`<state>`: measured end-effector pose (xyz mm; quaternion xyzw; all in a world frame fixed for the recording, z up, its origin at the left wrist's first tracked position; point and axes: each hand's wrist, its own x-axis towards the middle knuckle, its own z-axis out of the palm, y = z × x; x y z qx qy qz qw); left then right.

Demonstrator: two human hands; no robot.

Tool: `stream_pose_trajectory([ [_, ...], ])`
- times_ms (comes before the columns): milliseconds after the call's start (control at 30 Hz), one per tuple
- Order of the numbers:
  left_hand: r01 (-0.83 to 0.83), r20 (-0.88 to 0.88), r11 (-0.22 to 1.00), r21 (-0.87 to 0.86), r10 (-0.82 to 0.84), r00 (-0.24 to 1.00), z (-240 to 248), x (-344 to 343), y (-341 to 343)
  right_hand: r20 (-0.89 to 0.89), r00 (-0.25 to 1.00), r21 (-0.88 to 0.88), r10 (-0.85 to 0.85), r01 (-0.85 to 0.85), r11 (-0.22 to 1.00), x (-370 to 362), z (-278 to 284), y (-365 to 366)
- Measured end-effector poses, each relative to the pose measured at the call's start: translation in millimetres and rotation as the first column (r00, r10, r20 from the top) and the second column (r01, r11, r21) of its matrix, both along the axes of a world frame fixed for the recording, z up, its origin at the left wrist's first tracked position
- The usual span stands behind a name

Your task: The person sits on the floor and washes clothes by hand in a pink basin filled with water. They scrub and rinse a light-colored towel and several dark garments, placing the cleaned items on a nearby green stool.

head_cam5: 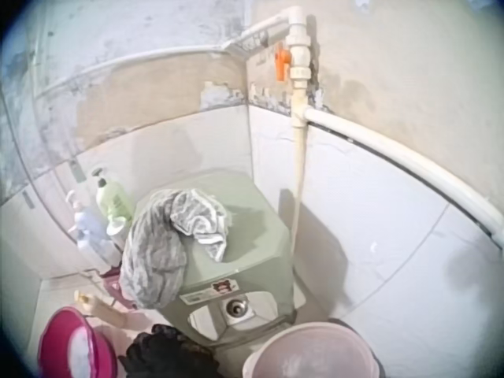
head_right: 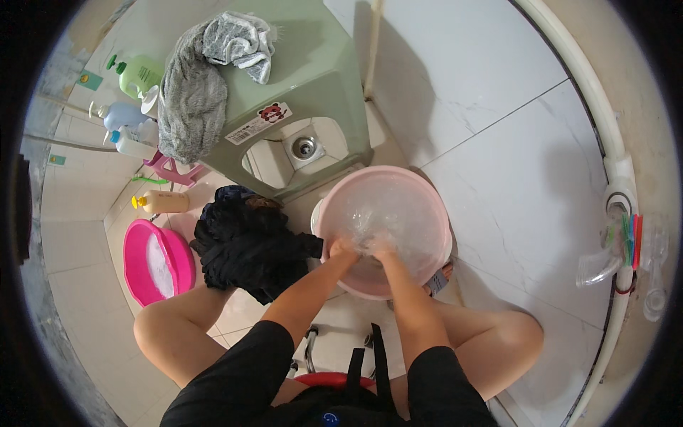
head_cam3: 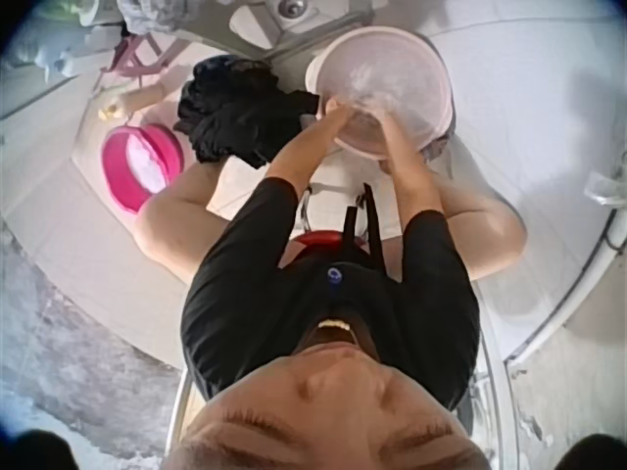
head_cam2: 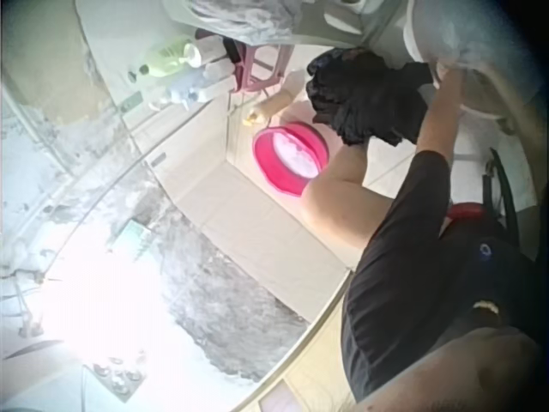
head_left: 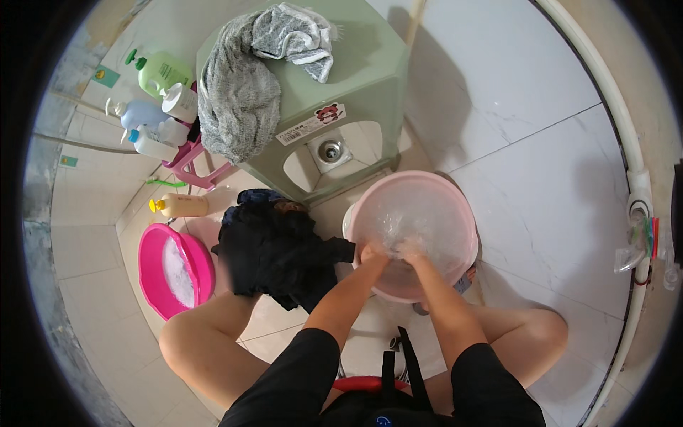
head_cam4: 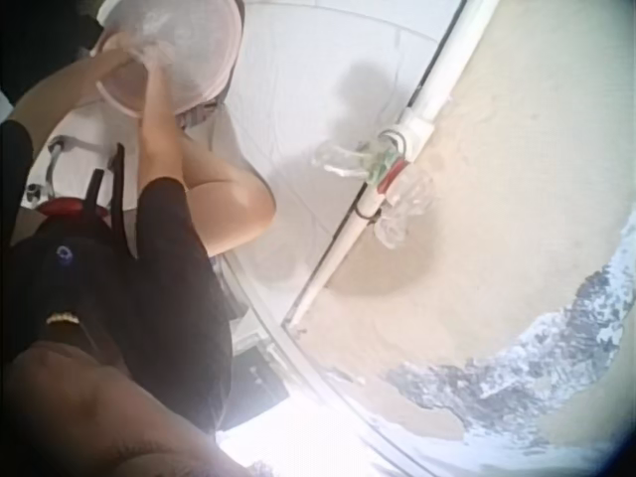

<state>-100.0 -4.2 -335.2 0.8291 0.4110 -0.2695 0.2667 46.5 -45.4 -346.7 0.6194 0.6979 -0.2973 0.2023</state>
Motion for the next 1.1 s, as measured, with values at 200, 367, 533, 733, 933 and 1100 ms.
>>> stream_pose_trajectory([
  [200,-0.653,0.07,0.601,-0.461,0.759,0.648,15,-4,1,-0.559,0.016,0.062,-0.829,0.998,-0.022,35,20,-27],
  [367,-0.69,0.093,0.058,-0.721,0.996,-0.014,52,25,-2,-0.362,-0.027,0.264,-0.932,0.956,-0.13,13,-2,-45],
  [533,-0.405,-0.069,-0.144,-0.903,0.979,-0.192,97,15,-8,-0.342,-0.762,-0.813,-0.55,0.534,-0.232,-9,70,-19],
  [733,-0.489,0.321,0.168,-0.856,0.914,-0.247,200,-11,31,-0.859,-0.229,0.023,-0.457,0.876,-0.482,29,143,0],
  [933,-0.798,0.681,0.424,-0.428,0.732,0.024,224,-17,36,-0.917,-0.096,0.175,-0.386,0.775,-0.608,18,168,-11],
  [1100,-0.783,0.625,0.618,0.074,0.583,0.519,190,-16,20,-0.409,0.348,0.528,-0.844,0.844,0.092,-8,139,-42],
])
